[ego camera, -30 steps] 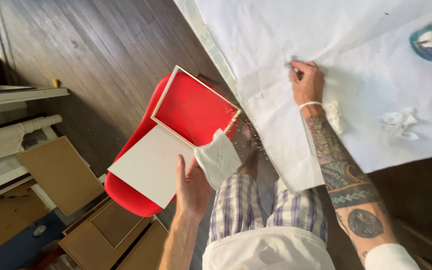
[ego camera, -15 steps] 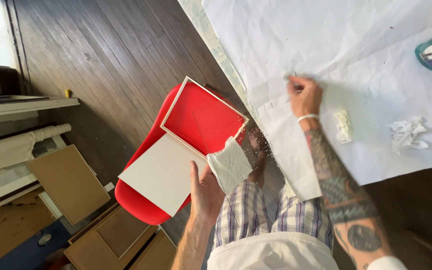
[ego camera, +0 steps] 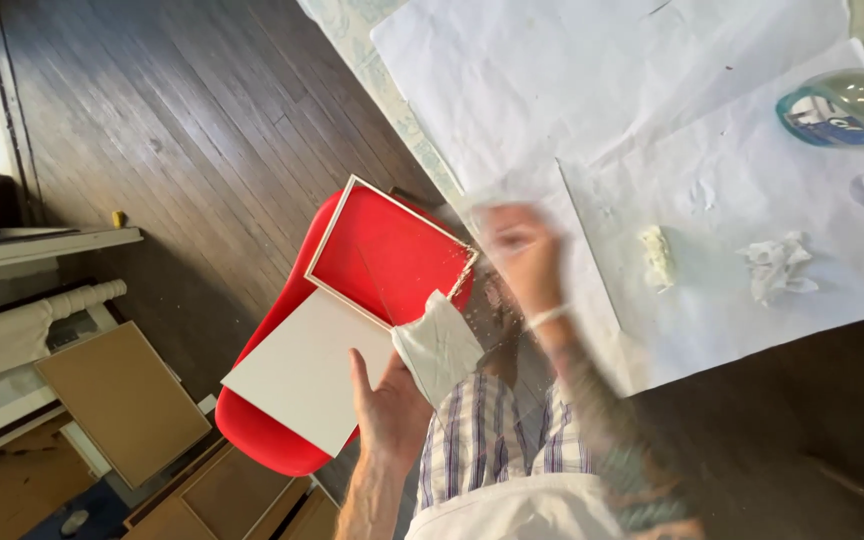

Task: Cleaning a transparent glass or acrylic sheet using a spray cleaner and paper towels in a workshop environment.

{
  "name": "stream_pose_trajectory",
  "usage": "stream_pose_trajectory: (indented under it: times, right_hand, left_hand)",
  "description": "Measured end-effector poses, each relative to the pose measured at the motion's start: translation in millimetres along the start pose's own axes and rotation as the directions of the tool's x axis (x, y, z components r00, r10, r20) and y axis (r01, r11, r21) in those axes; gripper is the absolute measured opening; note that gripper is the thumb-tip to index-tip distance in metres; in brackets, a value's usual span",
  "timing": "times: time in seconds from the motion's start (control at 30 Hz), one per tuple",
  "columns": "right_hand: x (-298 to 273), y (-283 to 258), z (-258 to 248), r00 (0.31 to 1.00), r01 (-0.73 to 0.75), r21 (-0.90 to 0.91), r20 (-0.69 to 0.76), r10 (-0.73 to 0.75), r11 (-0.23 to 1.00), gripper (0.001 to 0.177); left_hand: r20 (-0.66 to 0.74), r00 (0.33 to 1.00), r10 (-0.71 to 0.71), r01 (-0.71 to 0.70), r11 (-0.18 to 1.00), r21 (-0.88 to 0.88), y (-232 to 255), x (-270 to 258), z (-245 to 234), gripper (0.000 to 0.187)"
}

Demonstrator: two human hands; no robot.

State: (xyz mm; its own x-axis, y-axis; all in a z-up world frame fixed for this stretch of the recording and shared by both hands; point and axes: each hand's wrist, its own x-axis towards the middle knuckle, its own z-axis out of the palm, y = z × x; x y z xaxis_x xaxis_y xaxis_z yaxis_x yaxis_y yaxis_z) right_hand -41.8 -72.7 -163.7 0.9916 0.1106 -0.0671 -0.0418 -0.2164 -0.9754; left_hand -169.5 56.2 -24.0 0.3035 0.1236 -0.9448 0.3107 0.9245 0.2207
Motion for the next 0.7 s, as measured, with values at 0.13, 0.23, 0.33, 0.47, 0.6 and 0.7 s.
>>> stream_pose_trajectory:
  times: [0.13, 0.23, 0.33, 0.47, 0.6, 0.7]
  right_hand:
    - [27.1, 155.7, -52.6, 0.980, -0.123, -0.218, -0.179, 0.084, 0.968, 0.021]
    - [21.2, 147.6, -48.8, 0.973, -0.217, -0.301, -0.147, 0.179, 0.929, 0.021]
    - [-2.8, 94.8, -10.0, 0.988, -0.111, -0.302, -0.141, 0.070, 0.947, 0.025]
    - [-60.9, -64.3, 45.3, 0.993, 0.030, -0.012, 0.117, -0.028, 0.999, 0.039]
    - [-88.4, -130.8, 48.0, 0.936, 0.136, 0.172, 0.300, -0.183, 0.976, 0.030]
    - [-51.9, -101.4, -11.9, 0.955, -0.197, 0.253, 0.266, 0.127, 0.947, 0.027]
  left_hand:
    - [0.043, 0.999, -0.007, 0.007, 1.000, 0.011, 1.1, 1.3, -5.2, 0.092]
    - [0.083, 0.997, 0.003, -0.005, 1.000, 0.016, 0.8, 3.0, -11.3, 0.094]
    - [0.091, 0.996, -0.010, 0.011, 1.000, -0.007, 1.1, -1.5, -6.2, 0.094]
    - [0.090, 0.996, 0.001, 0.003, 0.999, -0.037, -2.9, 9.7, -24.9, 0.094]
    - [0.038, 0.992, 0.117, -0.111, 0.986, -0.125, -9.3, 29.3, -56.9, 0.060]
    - [0.007, 1.000, -0.008, 0.008, 1.000, 0.008, -0.3, -12.4, 13.1, 0.094]
